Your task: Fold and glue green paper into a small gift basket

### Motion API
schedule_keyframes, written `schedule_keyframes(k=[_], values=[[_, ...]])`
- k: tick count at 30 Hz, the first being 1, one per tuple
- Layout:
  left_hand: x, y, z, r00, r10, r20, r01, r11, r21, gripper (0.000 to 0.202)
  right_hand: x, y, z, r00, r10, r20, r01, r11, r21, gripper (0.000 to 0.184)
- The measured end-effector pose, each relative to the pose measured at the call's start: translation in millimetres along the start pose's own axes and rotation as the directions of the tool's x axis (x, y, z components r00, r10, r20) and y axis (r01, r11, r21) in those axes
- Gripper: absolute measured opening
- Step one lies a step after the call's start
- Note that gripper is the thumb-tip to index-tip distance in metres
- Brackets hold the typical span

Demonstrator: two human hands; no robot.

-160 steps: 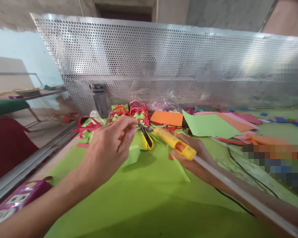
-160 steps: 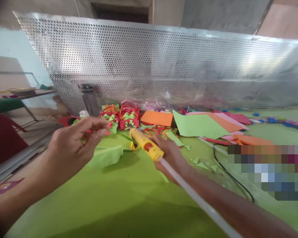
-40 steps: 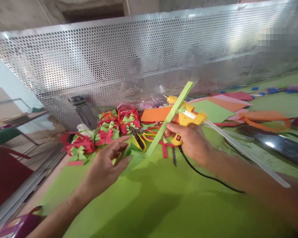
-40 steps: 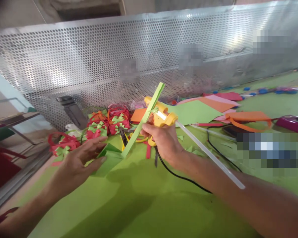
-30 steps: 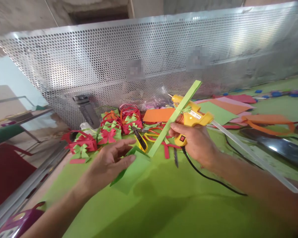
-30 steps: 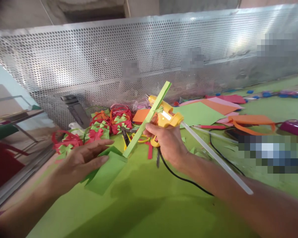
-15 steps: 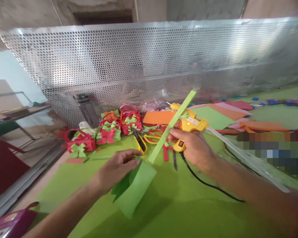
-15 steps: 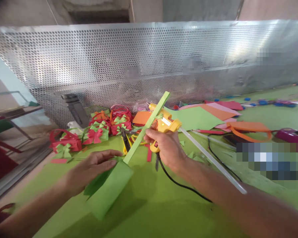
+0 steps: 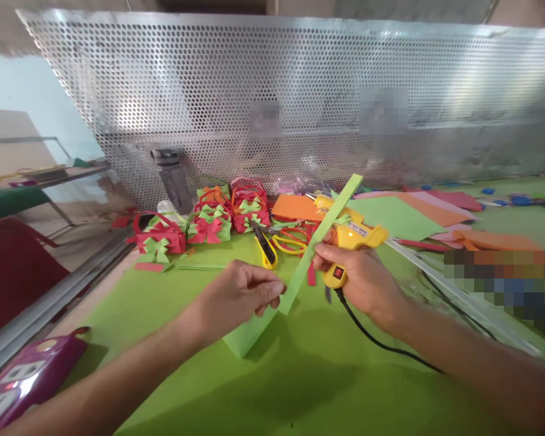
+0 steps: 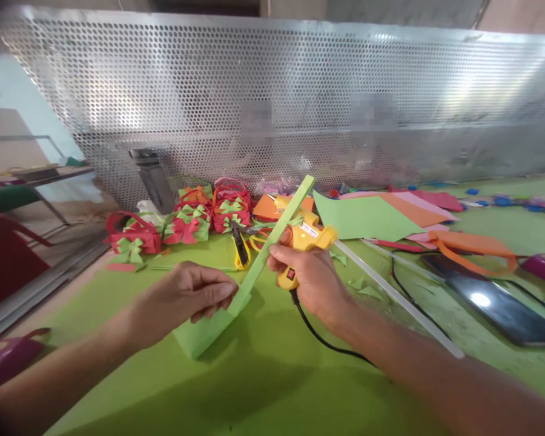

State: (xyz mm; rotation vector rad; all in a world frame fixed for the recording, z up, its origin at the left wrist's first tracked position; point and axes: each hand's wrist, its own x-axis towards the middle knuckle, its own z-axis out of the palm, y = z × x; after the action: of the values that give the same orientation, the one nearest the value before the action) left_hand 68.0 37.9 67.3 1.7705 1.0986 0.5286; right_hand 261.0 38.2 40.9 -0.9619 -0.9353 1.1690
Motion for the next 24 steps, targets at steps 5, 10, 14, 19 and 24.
schedule_keyframes(k=[5,10,14,19,24], values=[[0.9,-2.9,2.7,0.991,-0.071,0.111,0.092,0.977,-0.194,0.016,-3.2,4.8,-1.5,0.999,-0.019,0.034,0.022,0.997,-0.079,0.017],[2.3,-10.4,6.9,0.982,-0.103,0.157,0.137,0.965,-0.224,0.011,-4.2,7.6,-1.5,0.999,-0.026,0.030,0.028,0.995,-0.099,0.017],[1.5,-9.4,10.6,0.979,-0.101,0.179,0.135,0.972,-0.193,0.009,-5.0,7.2,0.1,0.999,-0.023,0.036,0.027,0.996,-0.088,0.020],[6.2,-6.4,-3.5,0.999,0.014,-0.036,-0.026,0.937,-0.349,0.012,-8.3,2.0,-0.3,0.992,-0.109,0.067,0.118,0.981,-0.155,0.021],[12.7,-13.0,-22.1,0.946,-0.103,-0.307,-0.128,0.752,-0.647,0.015,-20.0,8.6,3.3,0.981,-0.141,0.131,0.187,0.860,-0.474,0.014]])
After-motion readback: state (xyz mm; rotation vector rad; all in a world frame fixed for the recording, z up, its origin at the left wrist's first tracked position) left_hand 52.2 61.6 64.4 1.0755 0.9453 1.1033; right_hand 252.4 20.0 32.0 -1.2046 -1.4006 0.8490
